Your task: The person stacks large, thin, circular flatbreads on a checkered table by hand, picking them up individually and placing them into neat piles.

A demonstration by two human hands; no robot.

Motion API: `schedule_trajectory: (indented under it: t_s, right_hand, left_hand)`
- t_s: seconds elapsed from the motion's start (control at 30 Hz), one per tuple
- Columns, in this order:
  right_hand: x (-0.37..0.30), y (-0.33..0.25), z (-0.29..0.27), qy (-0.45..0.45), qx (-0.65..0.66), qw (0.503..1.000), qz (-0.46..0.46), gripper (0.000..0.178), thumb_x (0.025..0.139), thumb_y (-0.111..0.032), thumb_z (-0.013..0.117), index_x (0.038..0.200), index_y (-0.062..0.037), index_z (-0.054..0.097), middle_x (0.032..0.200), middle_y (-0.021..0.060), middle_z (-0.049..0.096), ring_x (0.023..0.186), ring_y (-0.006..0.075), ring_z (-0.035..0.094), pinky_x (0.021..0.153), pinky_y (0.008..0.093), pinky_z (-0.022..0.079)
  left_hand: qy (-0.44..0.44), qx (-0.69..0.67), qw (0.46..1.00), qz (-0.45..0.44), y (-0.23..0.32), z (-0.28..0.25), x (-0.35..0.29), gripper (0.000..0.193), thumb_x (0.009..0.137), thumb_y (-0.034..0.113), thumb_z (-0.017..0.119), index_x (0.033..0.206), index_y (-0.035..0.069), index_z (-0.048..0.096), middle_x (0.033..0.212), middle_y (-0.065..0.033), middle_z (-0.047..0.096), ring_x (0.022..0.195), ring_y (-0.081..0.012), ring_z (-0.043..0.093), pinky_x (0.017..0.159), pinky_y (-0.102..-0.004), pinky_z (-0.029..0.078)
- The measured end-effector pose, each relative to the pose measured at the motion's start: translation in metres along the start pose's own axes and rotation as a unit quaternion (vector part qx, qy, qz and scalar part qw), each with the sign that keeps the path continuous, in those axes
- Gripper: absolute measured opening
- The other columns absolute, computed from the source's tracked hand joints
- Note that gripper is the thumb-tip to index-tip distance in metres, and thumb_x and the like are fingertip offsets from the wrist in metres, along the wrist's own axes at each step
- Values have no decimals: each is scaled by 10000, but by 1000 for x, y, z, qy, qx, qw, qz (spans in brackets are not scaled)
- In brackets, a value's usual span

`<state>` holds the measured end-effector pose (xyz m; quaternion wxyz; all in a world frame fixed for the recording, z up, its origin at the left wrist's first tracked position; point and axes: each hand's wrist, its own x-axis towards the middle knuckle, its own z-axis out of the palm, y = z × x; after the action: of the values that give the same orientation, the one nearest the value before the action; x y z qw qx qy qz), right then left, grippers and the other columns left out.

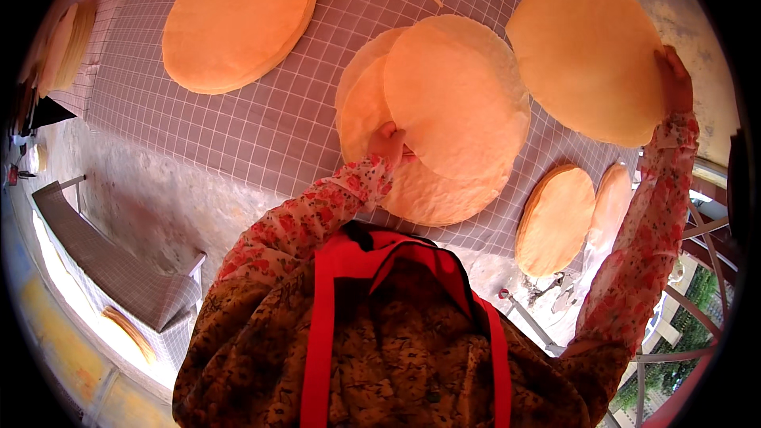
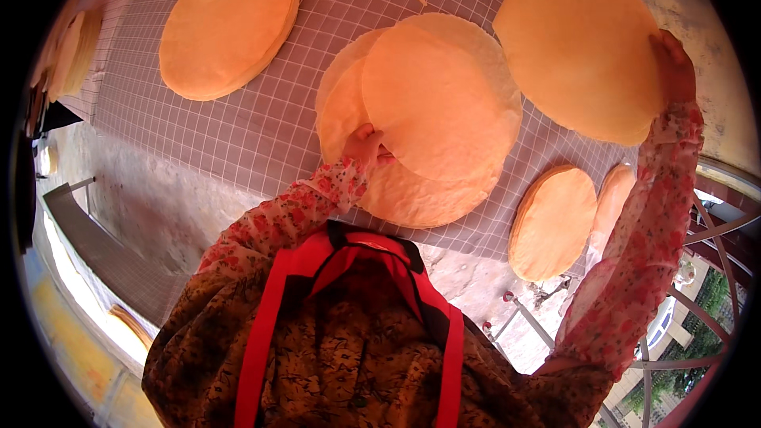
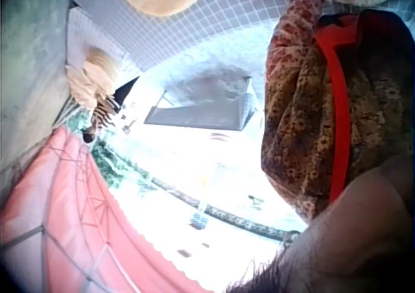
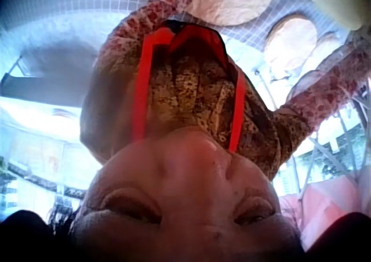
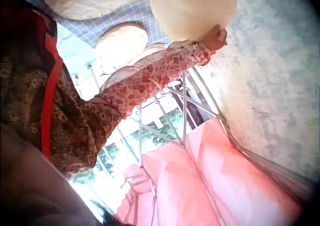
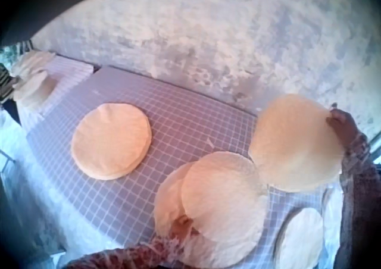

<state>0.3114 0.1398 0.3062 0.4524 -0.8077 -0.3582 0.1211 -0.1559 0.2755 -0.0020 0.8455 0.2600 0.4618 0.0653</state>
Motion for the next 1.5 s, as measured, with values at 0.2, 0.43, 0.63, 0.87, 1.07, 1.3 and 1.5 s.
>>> schedule_trajectory:
  t_s: [0.2,0.43,0.63,0.87,1.07,1.3,1.5]
  right_hand:
    - [-163,-55,217,-47,-377,894,-237,175,846,-138,527,992,-52,570,997,129,629,793,339,613,666,398,508]
    - [-290,16,353,-177,-240,937,-180,257,797,-126,582,1019,-7,530,1126,153,559,955,330,568,785,387,488]
    - [-278,50,342,-128,-214,968,-19,280,832,-253,553,1025,-50,556,983,185,587,934,355,569,806,409,465]
    - [-200,-64,228,-47,-166,979,-110,142,849,-113,535,935,-10,581,836,163,605,721,313,597,657,353,480]
    - [-296,-55,318,-127,-307,918,-219,190,803,-71,486,975,-47,562,1015,126,611,860,314,605,724,391,504]
    - [-361,-34,375,-130,-210,947,-205,270,756,-138,583,1002,-31,550,1052,152,580,836,332,601,717,398,505]
    - [-310,9,331,-151,-188,970,7,286,787,-200,605,992,-2,583,872,190,607,817,338,607,728,372,496]
  left_hand:
    - [-21,-6,1000,20,4,-2,-5,107,906,132,432,936,59,503,947,-110,629,824,-258,648,684,-386,536]
    - [-19,31,999,26,9,8,-26,138,890,130,460,972,40,524,897,-97,632,769,-215,645,671,-308,538]
    - [-26,69,991,112,1,-7,-36,264,847,100,526,1094,9,507,999,-106,605,835,-176,610,732,-294,504]
    - [233,260,886,306,-17,-95,-61,403,751,91,642,1110,-21,498,865,-83,591,745,-161,603,627,-270,502]
    - [129,137,971,149,-6,-82,-73,316,777,111,628,1034,-29,510,806,-88,597,631,-170,615,506,-273,533]
    - [31,0,999,32,9,-52,-94,229,838,159,581,943,-28,498,807,-101,613,686,-190,640,565,-301,560]
    - [1,66,996,64,-11,-41,-74,253,864,165,560,1054,6,510,946,-106,597,818,-188,609,682,-283,515]
